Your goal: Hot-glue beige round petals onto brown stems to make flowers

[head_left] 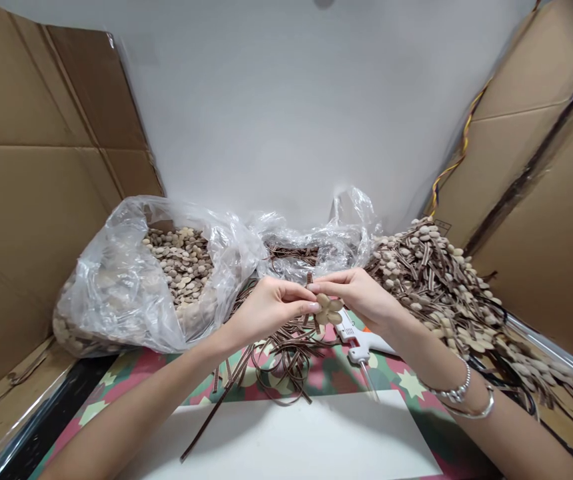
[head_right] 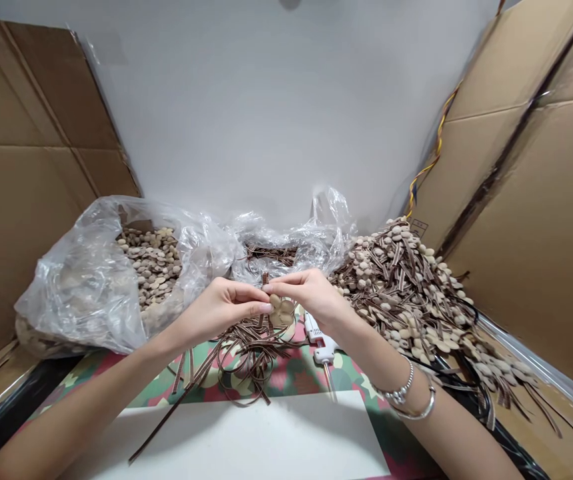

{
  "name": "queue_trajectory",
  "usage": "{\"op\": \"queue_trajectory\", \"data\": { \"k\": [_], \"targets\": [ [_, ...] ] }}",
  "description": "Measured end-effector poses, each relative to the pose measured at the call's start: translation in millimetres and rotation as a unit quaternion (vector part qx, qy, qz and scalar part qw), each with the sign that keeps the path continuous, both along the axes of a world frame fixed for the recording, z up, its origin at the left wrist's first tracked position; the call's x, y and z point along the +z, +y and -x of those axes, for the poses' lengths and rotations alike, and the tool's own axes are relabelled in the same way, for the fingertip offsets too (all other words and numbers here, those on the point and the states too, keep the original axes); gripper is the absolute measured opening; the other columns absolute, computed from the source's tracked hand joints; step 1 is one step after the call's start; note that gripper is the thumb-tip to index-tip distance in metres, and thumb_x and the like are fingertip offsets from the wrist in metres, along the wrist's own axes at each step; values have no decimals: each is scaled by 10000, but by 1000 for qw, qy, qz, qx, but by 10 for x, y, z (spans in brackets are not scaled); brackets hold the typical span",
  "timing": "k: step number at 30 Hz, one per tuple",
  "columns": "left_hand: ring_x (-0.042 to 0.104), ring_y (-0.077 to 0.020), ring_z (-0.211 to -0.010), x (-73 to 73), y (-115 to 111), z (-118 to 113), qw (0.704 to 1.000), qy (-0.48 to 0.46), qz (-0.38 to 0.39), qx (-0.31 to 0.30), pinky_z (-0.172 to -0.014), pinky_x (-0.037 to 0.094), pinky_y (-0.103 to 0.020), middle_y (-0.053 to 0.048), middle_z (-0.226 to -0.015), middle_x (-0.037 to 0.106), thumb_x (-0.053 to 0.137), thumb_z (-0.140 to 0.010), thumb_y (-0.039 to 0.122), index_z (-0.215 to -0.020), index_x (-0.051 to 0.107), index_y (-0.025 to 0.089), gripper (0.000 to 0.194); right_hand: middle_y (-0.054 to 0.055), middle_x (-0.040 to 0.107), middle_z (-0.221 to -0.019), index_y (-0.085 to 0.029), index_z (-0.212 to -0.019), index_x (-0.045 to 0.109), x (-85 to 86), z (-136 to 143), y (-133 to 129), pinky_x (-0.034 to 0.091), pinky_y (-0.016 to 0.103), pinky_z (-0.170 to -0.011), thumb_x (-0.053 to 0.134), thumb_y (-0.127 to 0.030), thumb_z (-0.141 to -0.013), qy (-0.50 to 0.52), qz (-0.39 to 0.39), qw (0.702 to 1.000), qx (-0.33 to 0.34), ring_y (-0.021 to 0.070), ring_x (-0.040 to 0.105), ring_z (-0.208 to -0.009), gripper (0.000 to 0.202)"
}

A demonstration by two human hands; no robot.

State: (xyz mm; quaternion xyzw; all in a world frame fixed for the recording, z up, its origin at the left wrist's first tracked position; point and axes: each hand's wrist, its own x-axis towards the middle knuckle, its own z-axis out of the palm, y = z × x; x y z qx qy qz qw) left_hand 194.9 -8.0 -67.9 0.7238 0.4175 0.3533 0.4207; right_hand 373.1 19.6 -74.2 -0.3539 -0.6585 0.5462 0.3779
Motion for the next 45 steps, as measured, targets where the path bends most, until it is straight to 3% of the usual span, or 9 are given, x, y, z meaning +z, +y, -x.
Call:
{"op": "queue_trajectory", "data": {
  "k": [6,9,12,16,22,26,33,42,45],
  "targets": [
    [627,-163,-811,44,18,40,999,-32,-2,-2,-753,462,-275,-56,-879,712,611,-748,247,-847,713,166,163,23,637,-737,-164,-738,687,-43,25,77,410,238,-567,681,-290,-715,103,44,994,-2,101,545,-632,128],
    [632,-179,-851,81,48,104,999,-43,10,-4,-774,465,-288,-61,-885,711,628,-742,281,-851,703,171,172,57,680,-881,-181,-811,678,-6,-132,96,457,269,-710,662,-290,-744,119,27,992,-23,148,611,-806,129],
    [632,-179,-848,95,89,161,998,-58,7,17,-746,470,-279,-64,-881,703,637,-740,324,-843,690,172,191,60,693,-865,-182,-801,655,-17,-386,63,450,270,-790,640,-273,-777,105,24,994,-21,157,622,-875,95],
    [632,-187,-857,39,124,140,996,-87,32,16,-761,485,-303,-90,-898,689,630,-744,335,-867,653,149,224,47,685,-758,-180,-776,630,-131,-574,-73,475,261,-628,646,-262,-777,65,73,995,22,133,626,-666,84],
    [620,-164,-781,-105,105,-13,999,-43,9,31,-684,491,-283,-82,-854,673,608,-756,353,-815,606,131,230,53,675,-753,-159,-808,629,-258,-419,-245,456,257,-591,653,-295,-763,1,37,998,59,155,632,-704,145],
    [610,-142,-718,-157,80,-70,998,-40,7,38,-629,485,-259,-69,-836,657,597,-764,332,-806,580,128,209,27,683,-714,-181,-906,554,-264,-372,-269,387,220,-486,634,-312,-784,-17,27,998,53,117,596,-598,196],
    [626,-143,-749,-196,36,-142,996,-80,10,24,-696,498,-285,-70,-866,669,600,-766,287,-791,556,128,167,3,680,-685,-225,-897,340,-288,-355,-271,353,212,-475,632,-301,-791,55,49,996,59,110,583,-545,320],
    [634,-157,-853,-210,24,-167,993,-115,32,3,-771,506,-285,-79,-934,660,618,-764,271,-809,522,128,178,-8,659,-641,-228,-859,322,-355,-340,-231,343,220,-494,626,-339,-790,45,46,997,52,119,570,-560,331],
    [629,-177,-882,-211,16,-170,992,-119,34,0,-757,512,-297,-81,-940,648,612,-771,269,-864,494,144,195,-39,612,-588,-230,-840,336,-369,-343,-228,284,207,-453,649,-354,-768,30,49,998,34,98,498,-503,345]
  ]
}}
